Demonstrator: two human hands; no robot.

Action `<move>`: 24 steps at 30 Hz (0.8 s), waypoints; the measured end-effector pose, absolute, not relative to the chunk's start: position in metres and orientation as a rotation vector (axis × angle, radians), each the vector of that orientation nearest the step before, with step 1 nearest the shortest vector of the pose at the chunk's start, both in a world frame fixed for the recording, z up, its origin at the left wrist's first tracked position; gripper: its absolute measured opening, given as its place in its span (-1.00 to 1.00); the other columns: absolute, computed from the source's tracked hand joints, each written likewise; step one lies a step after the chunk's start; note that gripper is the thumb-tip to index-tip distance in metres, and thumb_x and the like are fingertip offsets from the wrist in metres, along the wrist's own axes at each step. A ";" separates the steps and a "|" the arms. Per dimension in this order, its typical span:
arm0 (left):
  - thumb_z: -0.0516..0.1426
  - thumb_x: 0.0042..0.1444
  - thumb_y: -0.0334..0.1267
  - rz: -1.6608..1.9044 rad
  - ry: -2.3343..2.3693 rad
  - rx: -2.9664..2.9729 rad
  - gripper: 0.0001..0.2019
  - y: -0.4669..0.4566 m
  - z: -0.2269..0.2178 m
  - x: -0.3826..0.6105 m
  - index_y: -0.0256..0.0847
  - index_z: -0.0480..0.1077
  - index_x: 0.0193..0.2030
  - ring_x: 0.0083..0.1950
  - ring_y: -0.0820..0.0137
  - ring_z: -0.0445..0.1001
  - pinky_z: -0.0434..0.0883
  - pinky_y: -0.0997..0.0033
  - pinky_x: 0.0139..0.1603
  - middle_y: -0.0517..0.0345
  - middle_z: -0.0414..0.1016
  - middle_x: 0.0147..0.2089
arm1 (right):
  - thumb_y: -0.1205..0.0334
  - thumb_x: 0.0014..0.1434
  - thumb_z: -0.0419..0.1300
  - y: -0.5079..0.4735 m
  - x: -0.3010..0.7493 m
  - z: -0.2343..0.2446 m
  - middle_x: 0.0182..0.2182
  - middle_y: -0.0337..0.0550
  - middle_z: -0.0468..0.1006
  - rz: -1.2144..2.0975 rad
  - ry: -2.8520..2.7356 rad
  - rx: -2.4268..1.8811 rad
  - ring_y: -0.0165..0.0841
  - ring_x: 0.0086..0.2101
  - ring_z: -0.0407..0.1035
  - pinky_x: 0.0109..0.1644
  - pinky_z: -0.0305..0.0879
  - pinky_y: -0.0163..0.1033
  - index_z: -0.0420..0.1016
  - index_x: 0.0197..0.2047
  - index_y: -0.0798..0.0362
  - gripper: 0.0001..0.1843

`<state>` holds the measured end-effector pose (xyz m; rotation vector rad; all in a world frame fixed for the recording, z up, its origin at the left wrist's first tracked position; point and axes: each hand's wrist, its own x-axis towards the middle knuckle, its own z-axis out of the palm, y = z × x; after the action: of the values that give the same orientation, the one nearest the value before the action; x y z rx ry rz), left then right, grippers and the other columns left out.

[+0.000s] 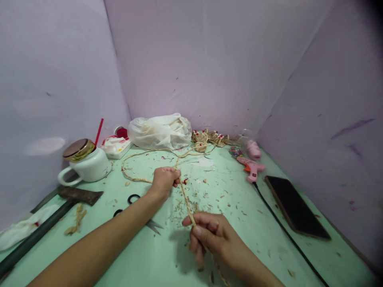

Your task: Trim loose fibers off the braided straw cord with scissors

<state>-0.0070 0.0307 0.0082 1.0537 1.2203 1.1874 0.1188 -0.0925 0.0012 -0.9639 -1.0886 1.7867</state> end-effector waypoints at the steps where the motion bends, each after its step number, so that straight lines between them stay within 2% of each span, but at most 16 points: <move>1: 0.15 -0.27 -0.37 1.208 1.230 1.051 -0.84 0.035 0.009 -0.012 -0.29 0.25 -0.74 -0.73 0.59 0.15 0.10 0.58 -0.69 0.29 0.20 -0.80 | 0.13 -0.04 0.21 -0.090 0.120 0.001 -0.65 -0.27 0.42 1.807 -1.033 -0.984 -0.52 -0.71 0.29 -0.64 0.20 -0.42 0.40 -0.23 0.18 -0.66; 5: 0.13 -0.12 -0.40 1.268 1.273 1.015 -0.86 0.057 0.017 -0.036 -0.33 0.28 -0.63 -0.69 0.61 0.16 0.12 0.59 -0.67 0.30 0.21 -0.74 | 0.25 -0.12 0.29 -0.083 0.127 0.001 -0.53 -0.18 0.47 1.915 -0.880 -1.015 -0.49 -0.62 0.36 -0.58 0.29 -0.39 0.41 -0.21 0.20 -0.64; 8: 0.08 0.06 -0.31 1.264 1.322 0.973 -0.87 0.070 0.021 -0.050 -0.37 0.34 -0.32 -0.47 0.52 0.35 0.33 0.49 -0.47 0.16 0.39 -0.42 | 0.26 -0.08 0.26 -0.082 0.130 0.000 -0.56 -0.17 0.48 1.925 -0.841 -1.006 -0.51 -0.65 0.34 -0.59 0.29 -0.40 0.44 -0.24 0.22 -0.70; 10: 0.03 0.11 -0.23 1.253 1.349 0.953 -0.75 0.075 0.022 -0.055 -0.31 0.29 -0.11 -0.24 0.41 0.39 0.39 0.31 -0.27 0.06 0.37 -0.16 | 0.27 -0.07 0.26 -0.082 0.130 -0.001 -0.57 -0.16 0.48 1.912 -0.832 -1.018 -0.51 -0.66 0.34 -0.61 0.28 -0.41 0.46 -0.27 0.23 -0.73; 12: 0.02 0.12 -0.21 1.263 1.368 0.938 -0.70 0.079 0.022 -0.058 -0.27 0.25 -0.03 -0.13 0.35 0.37 0.38 0.21 -0.17 0.03 0.32 -0.05 | 0.27 -0.07 0.26 -0.082 0.130 -0.002 -0.57 -0.15 0.48 1.901 -0.824 -1.025 -0.51 -0.66 0.34 -0.62 0.27 -0.41 0.47 -0.29 0.22 -0.75; 15: 0.02 0.12 -0.22 1.322 1.389 0.917 -0.73 0.082 0.021 -0.061 -0.29 0.27 -0.06 -0.18 0.38 0.39 0.39 0.26 -0.23 0.04 0.35 -0.10 | 0.26 -0.07 0.26 -0.081 0.131 -0.003 -0.57 -0.15 0.48 1.909 -0.818 -1.007 -0.51 -0.67 0.33 -0.63 0.27 -0.42 0.47 -0.30 0.22 -0.76; 17: 0.05 0.10 -0.27 1.389 1.406 0.898 -0.81 0.086 0.020 -0.064 -0.34 0.32 -0.19 -0.36 0.49 0.38 0.39 0.43 -0.40 0.12 0.39 -0.27 | 0.26 -0.07 0.26 -0.081 0.131 -0.004 -0.58 -0.16 0.48 1.925 -0.820 -0.991 -0.52 -0.68 0.31 -0.65 0.27 -0.42 0.47 -0.30 0.23 -0.75; 20: 0.12 -0.01 -0.41 1.507 1.436 0.852 -0.94 0.093 0.020 -0.071 -0.39 0.33 -0.44 -0.61 0.63 0.23 0.22 0.61 -0.65 0.26 0.30 -0.54 | 0.26 -0.08 0.27 -0.081 0.132 -0.004 -0.60 -0.15 0.48 1.947 -0.823 -0.985 -0.52 -0.69 0.31 -0.65 0.26 -0.43 0.48 -0.30 0.24 -0.74; 22: 0.12 -0.02 -0.41 1.559 1.459 0.811 -0.94 0.100 0.021 -0.078 -0.40 0.34 -0.43 -0.60 0.62 0.24 0.23 0.60 -0.64 0.24 0.31 -0.53 | 0.26 -0.07 0.26 -0.080 0.133 -0.003 -0.59 -0.15 0.48 1.963 -0.821 -0.983 -0.53 -0.69 0.30 -0.65 0.27 -0.43 0.48 -0.30 0.24 -0.74; 24: 0.08 0.06 -0.31 1.586 1.486 0.770 -0.85 0.107 0.022 -0.085 -0.37 0.34 -0.26 -0.46 0.53 0.36 0.36 0.50 -0.49 0.15 0.38 -0.37 | 0.25 -0.06 0.26 -0.080 0.135 -0.003 -0.59 -0.16 0.47 1.972 -0.825 -0.977 -0.54 -0.69 0.29 -0.64 0.27 -0.43 0.47 -0.28 0.24 -0.74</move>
<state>-0.0851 0.1072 0.0217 0.7702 1.4864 1.5857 0.1347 -0.0802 -0.0028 -0.9770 -0.8248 1.9723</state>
